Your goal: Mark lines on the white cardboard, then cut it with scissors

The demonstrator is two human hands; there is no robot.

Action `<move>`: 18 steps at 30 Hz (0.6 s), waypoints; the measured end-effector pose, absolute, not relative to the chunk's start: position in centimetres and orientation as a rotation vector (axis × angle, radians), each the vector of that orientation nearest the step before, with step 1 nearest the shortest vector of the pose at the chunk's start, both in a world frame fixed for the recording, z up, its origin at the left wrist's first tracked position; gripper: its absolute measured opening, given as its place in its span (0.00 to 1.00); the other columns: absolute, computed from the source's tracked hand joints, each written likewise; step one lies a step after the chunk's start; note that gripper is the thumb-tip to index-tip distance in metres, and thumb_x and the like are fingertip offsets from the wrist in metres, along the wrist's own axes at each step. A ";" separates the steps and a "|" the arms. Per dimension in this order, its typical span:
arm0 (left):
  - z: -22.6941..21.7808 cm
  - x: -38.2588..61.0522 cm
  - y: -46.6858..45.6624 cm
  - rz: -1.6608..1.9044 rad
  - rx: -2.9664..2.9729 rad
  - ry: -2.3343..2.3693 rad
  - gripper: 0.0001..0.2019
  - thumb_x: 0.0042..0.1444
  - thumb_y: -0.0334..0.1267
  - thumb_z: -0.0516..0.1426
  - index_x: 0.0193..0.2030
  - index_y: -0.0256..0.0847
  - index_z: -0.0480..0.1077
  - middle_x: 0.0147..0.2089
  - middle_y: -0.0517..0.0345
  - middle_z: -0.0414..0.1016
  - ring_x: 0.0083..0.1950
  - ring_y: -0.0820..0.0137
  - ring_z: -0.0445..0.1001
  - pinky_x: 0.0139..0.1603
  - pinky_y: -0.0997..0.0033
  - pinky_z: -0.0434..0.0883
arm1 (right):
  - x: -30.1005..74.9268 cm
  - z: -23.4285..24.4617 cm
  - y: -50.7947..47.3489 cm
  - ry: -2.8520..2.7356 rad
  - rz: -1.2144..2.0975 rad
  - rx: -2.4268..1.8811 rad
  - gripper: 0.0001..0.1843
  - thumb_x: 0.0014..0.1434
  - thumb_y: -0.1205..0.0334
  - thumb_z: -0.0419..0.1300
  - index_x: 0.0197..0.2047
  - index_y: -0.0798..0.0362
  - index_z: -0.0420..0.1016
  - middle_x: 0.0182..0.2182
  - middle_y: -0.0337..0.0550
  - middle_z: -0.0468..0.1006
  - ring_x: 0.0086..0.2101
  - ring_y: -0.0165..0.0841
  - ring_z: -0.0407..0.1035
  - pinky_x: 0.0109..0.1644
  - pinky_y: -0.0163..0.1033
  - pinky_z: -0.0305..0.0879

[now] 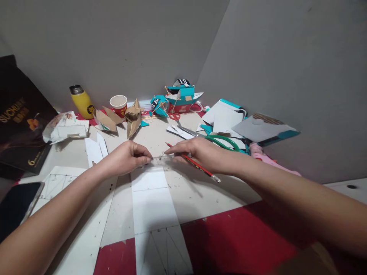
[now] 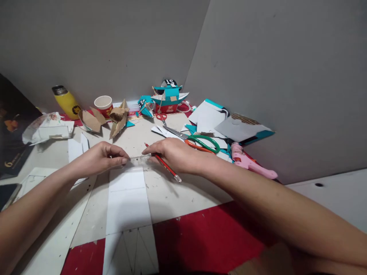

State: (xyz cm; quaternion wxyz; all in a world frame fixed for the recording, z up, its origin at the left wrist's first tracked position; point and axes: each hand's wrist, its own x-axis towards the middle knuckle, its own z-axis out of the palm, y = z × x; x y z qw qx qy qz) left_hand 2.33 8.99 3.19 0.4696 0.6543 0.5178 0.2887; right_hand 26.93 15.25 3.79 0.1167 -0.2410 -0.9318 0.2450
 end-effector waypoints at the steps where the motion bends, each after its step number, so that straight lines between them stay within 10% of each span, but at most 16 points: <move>1: 2.7 2.3 9.2 0.733 1.587 1.272 0.05 0.48 0.38 0.63 0.28 0.40 0.80 0.23 0.59 0.75 0.24 0.72 0.67 0.24 0.77 0.63 | 26.8 3.5 15.6 -2.727 0.711 -0.709 0.16 0.62 0.59 0.57 0.50 0.49 0.81 0.42 0.47 0.84 0.38 0.39 0.77 0.42 0.42 0.67; 18: 1.5 0.5 9.1 0.605 1.395 1.299 0.10 0.50 0.43 0.63 0.34 0.41 0.81 0.18 0.60 0.67 0.18 0.74 0.58 0.17 0.77 0.53 | 25.3 0.2 15.4 -2.665 0.886 -0.697 0.17 0.66 0.60 0.54 0.52 0.54 0.78 0.41 0.50 0.82 0.39 0.37 0.76 0.43 0.41 0.69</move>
